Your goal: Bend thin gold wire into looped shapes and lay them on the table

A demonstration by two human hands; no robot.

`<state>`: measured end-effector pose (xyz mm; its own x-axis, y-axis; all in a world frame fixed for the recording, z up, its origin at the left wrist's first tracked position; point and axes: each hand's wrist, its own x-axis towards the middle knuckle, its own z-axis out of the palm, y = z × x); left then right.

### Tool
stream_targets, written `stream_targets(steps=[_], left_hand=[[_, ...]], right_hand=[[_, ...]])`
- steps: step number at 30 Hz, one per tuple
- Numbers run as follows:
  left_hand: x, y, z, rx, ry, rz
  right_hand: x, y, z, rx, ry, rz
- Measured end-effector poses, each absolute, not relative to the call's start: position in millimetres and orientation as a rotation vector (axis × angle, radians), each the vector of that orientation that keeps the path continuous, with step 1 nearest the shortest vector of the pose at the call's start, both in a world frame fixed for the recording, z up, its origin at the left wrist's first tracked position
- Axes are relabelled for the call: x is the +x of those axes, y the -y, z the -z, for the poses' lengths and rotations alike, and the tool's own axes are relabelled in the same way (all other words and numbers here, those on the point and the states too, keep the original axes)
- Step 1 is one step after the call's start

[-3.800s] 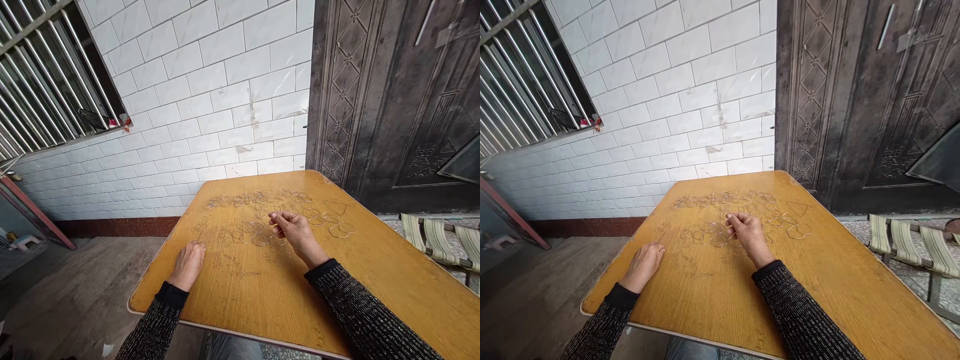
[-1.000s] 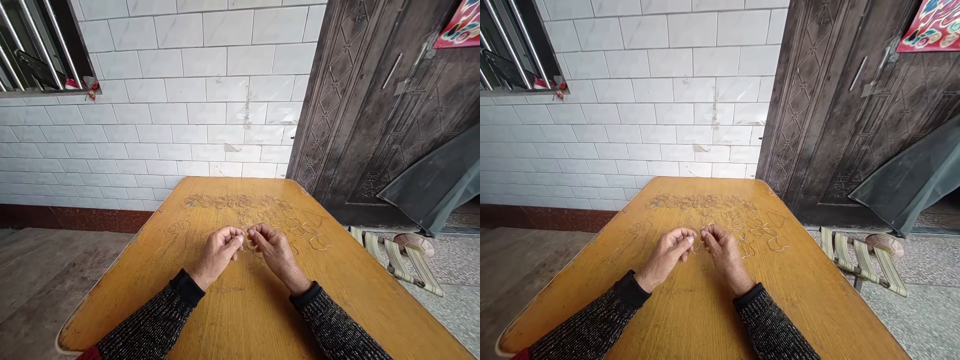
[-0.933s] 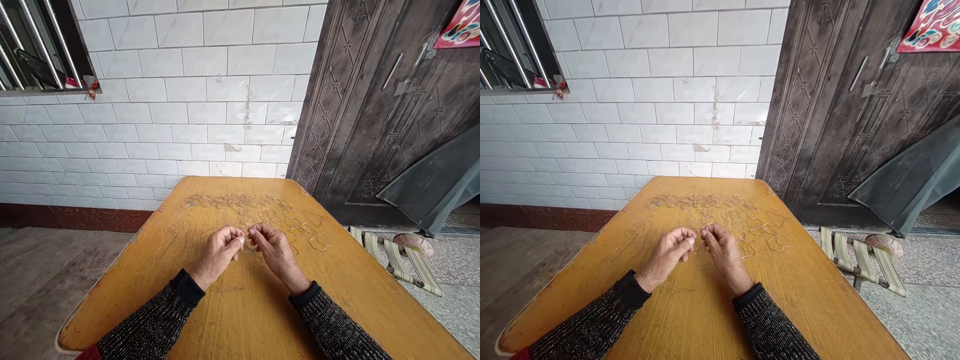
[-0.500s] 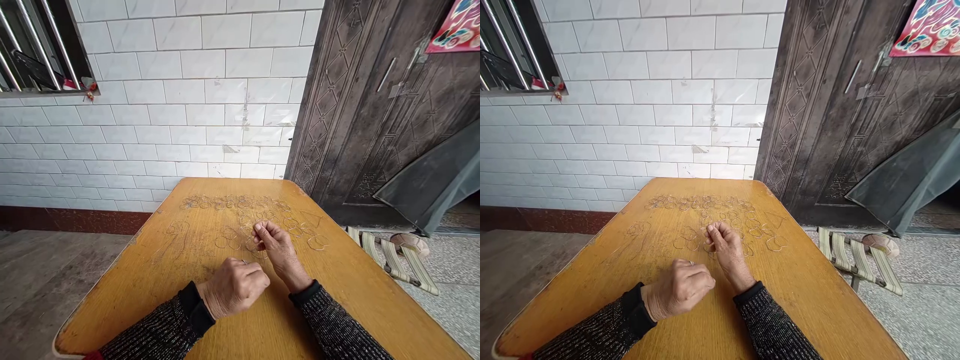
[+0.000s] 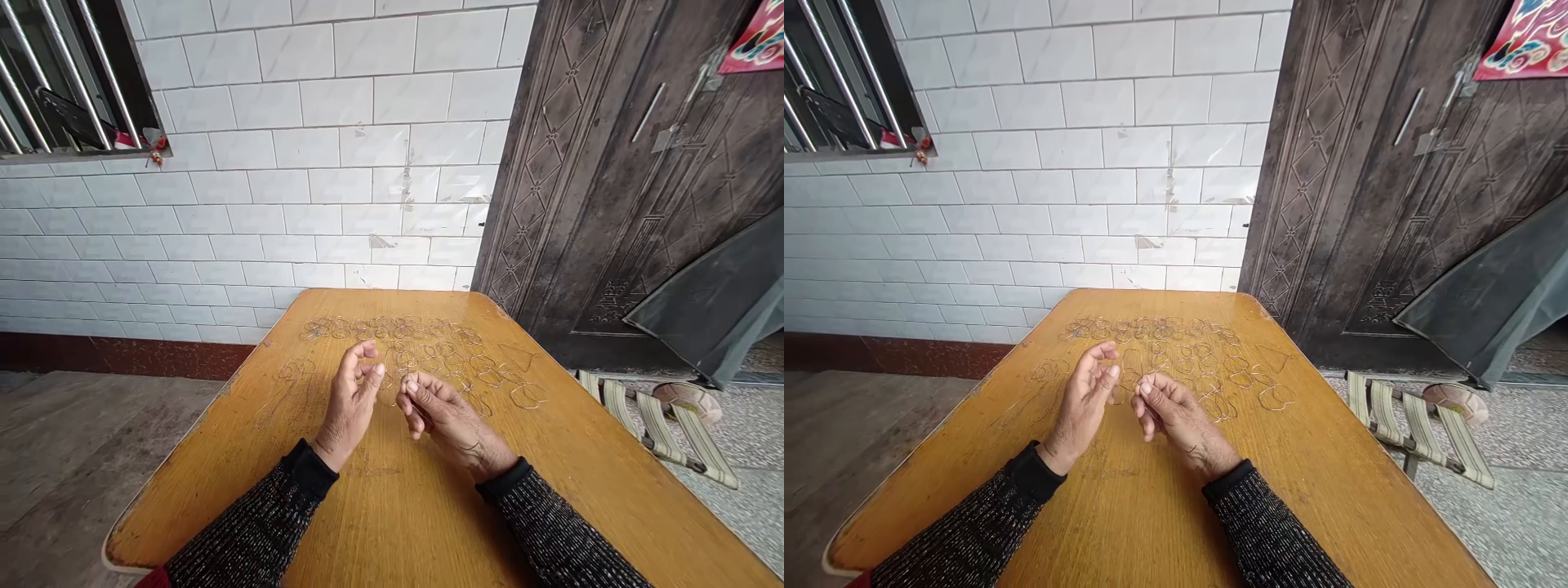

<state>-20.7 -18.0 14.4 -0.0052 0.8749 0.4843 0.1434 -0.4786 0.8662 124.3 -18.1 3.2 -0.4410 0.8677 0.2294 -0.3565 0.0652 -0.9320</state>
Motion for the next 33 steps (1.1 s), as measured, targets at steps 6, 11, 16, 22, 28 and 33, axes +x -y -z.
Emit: stream_targets(steps=[6, 11, 16, 22, 28, 33], left_hand=[[-25.9, 11.7, -16.7, 1.713, -0.938, -1.340], [-34.7, 7.6, -22.2, 1.937, -0.933, -1.447], [-46.3, 4.3, -26.3, 2.464, -0.903, -1.395], [-51.6, 5.1, -24.8, 2.727, -1.115, -1.335], [-46.3, 6.2, -22.0, 2.857, -1.276, -1.313], [-46.2, 7.2, -24.4, 3.013, -1.293, -1.293]], right_hand=[[123.9, 20.4, -3.1, -0.540, 1.362, -1.698], [126.4, 19.9, -2.0, -0.552, 1.419, -1.739], [128.0, 21.6, -2.9, -0.553, 1.431, -1.753], [127.5, 19.8, -2.5, -0.567, 1.427, -1.741], [117.6, 17.0, 4.7, -0.652, 1.451, -1.632], [115.2, 17.3, 4.0, -0.761, 1.475, -1.503]])
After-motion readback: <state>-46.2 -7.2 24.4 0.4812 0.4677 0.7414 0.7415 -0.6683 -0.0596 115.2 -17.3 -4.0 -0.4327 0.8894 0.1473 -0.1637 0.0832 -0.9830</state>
